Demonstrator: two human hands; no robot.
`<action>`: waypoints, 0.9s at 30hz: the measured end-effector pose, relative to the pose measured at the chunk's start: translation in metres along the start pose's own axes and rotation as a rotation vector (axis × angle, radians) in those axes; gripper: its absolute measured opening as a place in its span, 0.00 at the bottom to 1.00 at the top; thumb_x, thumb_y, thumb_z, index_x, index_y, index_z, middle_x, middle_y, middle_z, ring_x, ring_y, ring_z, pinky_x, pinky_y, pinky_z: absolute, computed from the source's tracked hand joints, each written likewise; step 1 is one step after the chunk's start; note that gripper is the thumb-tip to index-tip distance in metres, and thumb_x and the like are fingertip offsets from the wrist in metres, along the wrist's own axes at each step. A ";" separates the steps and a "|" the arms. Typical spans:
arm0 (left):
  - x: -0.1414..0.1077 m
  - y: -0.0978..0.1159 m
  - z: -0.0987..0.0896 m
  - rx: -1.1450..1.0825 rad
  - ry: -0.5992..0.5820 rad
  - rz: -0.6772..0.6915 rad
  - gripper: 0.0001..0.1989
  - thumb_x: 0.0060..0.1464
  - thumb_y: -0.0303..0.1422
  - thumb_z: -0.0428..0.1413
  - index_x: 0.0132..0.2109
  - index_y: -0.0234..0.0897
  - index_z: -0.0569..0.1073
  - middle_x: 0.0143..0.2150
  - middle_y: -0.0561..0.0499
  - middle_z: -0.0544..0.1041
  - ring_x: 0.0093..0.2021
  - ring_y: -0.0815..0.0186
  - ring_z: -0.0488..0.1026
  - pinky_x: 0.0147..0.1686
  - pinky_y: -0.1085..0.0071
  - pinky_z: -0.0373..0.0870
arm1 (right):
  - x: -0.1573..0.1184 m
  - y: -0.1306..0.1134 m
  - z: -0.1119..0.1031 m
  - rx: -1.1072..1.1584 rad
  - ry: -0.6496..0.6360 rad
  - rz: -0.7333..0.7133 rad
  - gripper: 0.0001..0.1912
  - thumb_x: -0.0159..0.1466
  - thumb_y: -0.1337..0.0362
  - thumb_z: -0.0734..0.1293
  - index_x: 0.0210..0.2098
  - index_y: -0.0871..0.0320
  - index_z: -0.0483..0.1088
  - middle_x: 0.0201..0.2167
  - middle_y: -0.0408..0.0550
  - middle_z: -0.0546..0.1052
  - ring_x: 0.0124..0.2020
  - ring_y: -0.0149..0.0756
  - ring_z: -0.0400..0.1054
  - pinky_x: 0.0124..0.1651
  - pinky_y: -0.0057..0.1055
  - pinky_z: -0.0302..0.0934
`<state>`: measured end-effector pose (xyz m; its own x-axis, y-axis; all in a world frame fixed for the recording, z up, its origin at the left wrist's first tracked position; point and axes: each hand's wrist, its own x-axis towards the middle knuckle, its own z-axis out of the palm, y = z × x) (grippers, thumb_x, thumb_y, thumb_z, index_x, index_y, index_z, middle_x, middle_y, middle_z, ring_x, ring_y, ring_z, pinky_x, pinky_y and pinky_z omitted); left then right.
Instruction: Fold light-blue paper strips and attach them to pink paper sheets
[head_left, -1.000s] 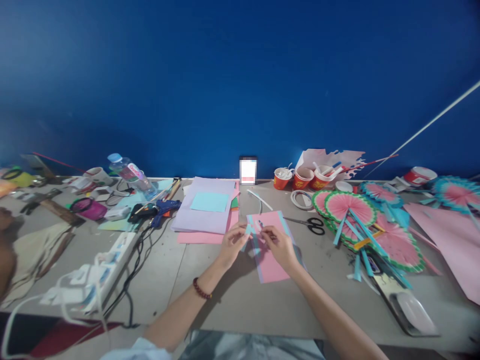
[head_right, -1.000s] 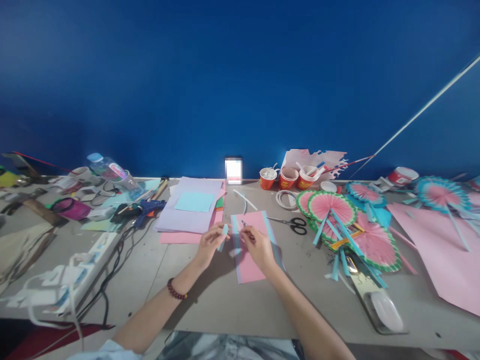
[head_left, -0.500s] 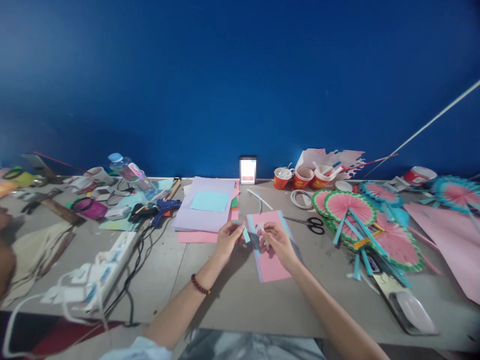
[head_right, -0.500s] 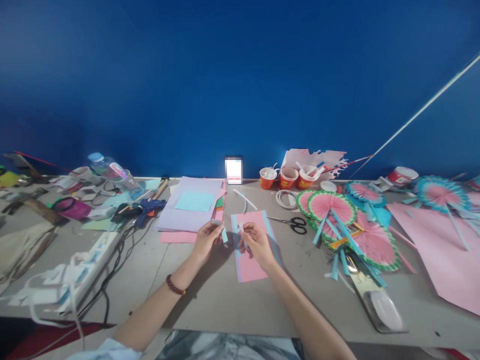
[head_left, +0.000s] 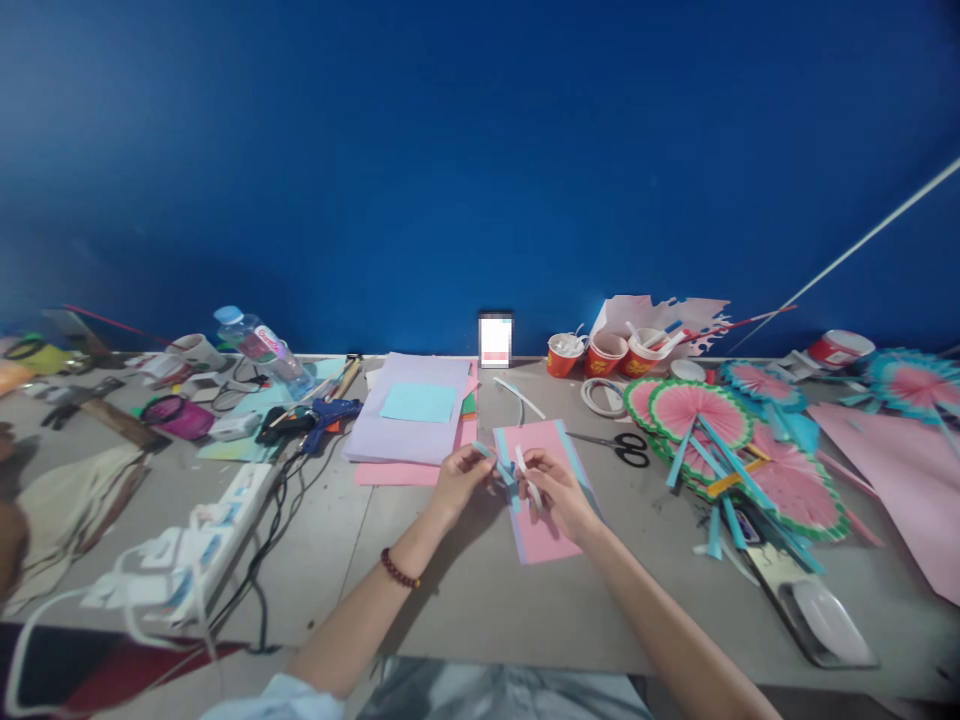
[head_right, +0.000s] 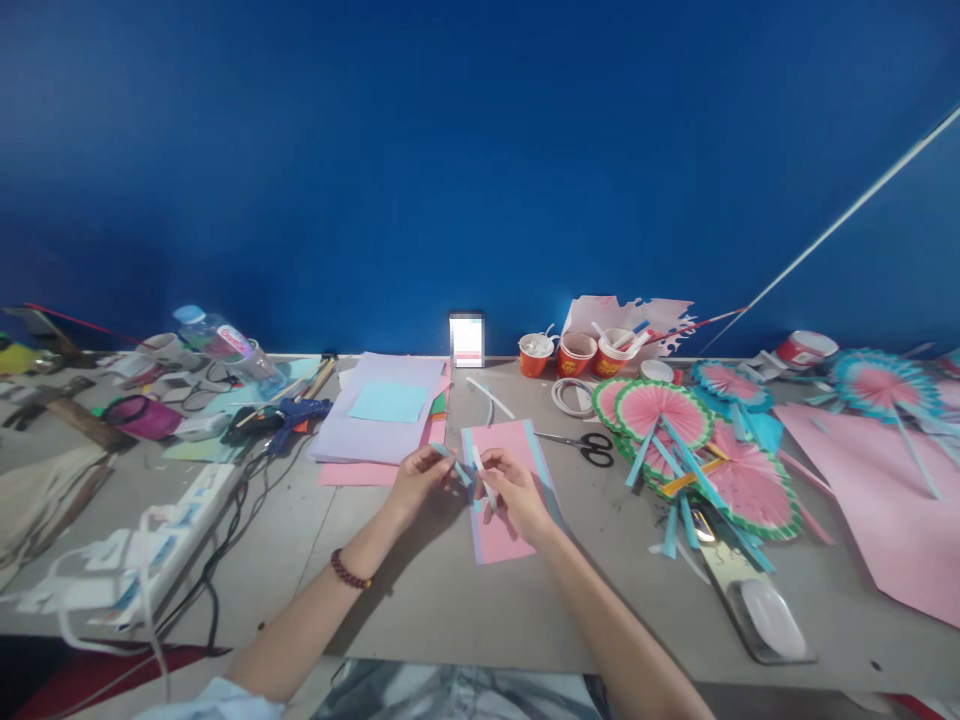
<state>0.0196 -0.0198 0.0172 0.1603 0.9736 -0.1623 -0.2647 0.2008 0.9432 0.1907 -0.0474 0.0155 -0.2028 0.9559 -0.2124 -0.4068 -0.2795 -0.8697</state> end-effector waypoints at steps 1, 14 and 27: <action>0.000 -0.001 0.000 -0.004 -0.021 -0.010 0.18 0.39 0.42 0.68 0.34 0.35 0.77 0.22 0.52 0.75 0.20 0.70 0.69 0.22 0.72 0.67 | 0.000 0.000 -0.001 -0.002 -0.007 0.007 0.17 0.53 0.55 0.72 0.37 0.54 0.65 0.22 0.37 0.71 0.18 0.28 0.65 0.13 0.22 0.61; 0.004 -0.002 -0.005 -0.115 0.127 -0.064 0.22 0.35 0.41 0.70 0.36 0.34 0.74 0.25 0.50 0.77 0.24 0.68 0.74 0.24 0.75 0.68 | 0.002 0.003 -0.008 0.028 -0.038 0.036 0.19 0.55 0.53 0.71 0.40 0.54 0.62 0.20 0.33 0.71 0.06 0.20 0.54 0.07 0.17 0.48; -0.003 -0.006 0.003 0.069 0.038 -0.032 0.16 0.37 0.38 0.69 0.34 0.34 0.78 0.32 0.47 0.79 0.29 0.64 0.75 0.32 0.69 0.69 | 0.001 0.005 0.003 0.070 0.010 -0.041 0.20 0.54 0.56 0.74 0.38 0.53 0.60 0.23 0.34 0.67 0.15 0.23 0.59 0.08 0.16 0.52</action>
<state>0.0237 -0.0243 0.0129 0.1311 0.9705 -0.2026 -0.1940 0.2255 0.9547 0.1856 -0.0484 0.0128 -0.1764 0.9673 -0.1822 -0.4760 -0.2458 -0.8444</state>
